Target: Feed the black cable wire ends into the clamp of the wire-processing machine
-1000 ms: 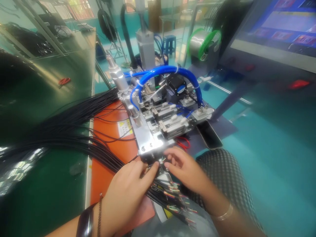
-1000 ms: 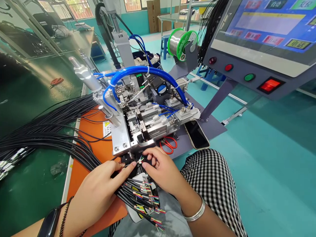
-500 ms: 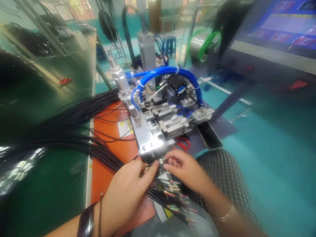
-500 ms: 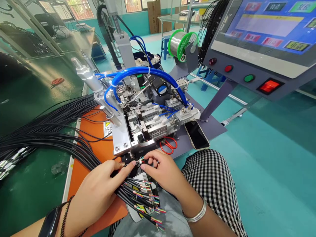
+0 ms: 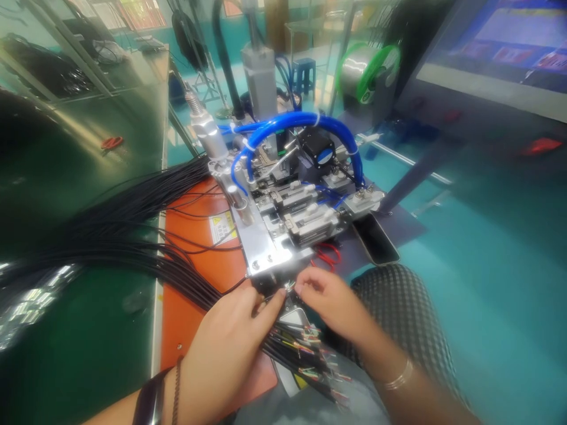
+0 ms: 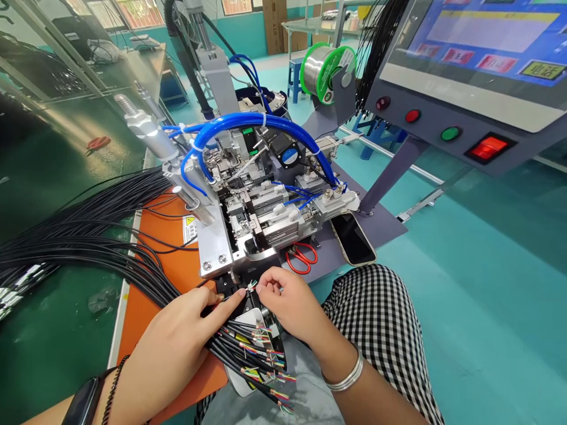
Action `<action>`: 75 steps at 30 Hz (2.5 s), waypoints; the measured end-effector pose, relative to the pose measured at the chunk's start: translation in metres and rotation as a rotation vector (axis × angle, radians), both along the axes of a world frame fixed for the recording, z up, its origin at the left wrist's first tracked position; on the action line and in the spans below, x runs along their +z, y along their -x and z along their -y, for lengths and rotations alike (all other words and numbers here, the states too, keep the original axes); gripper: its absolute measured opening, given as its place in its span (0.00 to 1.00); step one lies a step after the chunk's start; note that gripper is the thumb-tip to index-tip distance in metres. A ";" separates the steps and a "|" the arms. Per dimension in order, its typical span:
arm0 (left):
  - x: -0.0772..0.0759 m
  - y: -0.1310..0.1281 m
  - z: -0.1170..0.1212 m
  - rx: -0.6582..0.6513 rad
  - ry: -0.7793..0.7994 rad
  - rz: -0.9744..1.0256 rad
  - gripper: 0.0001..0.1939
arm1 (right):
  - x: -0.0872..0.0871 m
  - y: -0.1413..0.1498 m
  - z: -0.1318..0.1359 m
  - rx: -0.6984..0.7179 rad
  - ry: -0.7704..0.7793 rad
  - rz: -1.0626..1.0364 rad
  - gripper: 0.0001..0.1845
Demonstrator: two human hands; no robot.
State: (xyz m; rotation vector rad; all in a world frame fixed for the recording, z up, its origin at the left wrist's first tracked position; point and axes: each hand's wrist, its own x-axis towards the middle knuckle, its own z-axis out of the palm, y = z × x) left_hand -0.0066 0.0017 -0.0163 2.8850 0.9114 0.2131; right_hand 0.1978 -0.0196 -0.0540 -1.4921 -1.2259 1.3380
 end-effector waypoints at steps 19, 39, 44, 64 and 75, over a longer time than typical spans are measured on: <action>-0.001 -0.004 0.001 0.017 -0.078 -0.087 0.29 | -0.005 0.007 0.003 -0.108 -0.161 0.023 0.04; 0.018 -0.005 0.005 0.056 -0.112 -0.112 0.16 | 0.001 0.007 -0.006 -0.097 0.034 -0.110 0.08; 0.017 -0.004 0.005 0.036 -0.178 -0.087 0.14 | 0.006 0.007 -0.006 -0.086 0.035 -0.041 0.09; 0.014 -0.007 0.016 0.097 -0.176 -0.209 0.27 | 0.015 -0.024 0.018 0.500 -0.642 0.213 0.18; 0.013 -0.005 0.005 0.127 -0.191 -0.217 0.20 | 0.009 -0.008 0.015 0.400 -0.685 0.150 0.11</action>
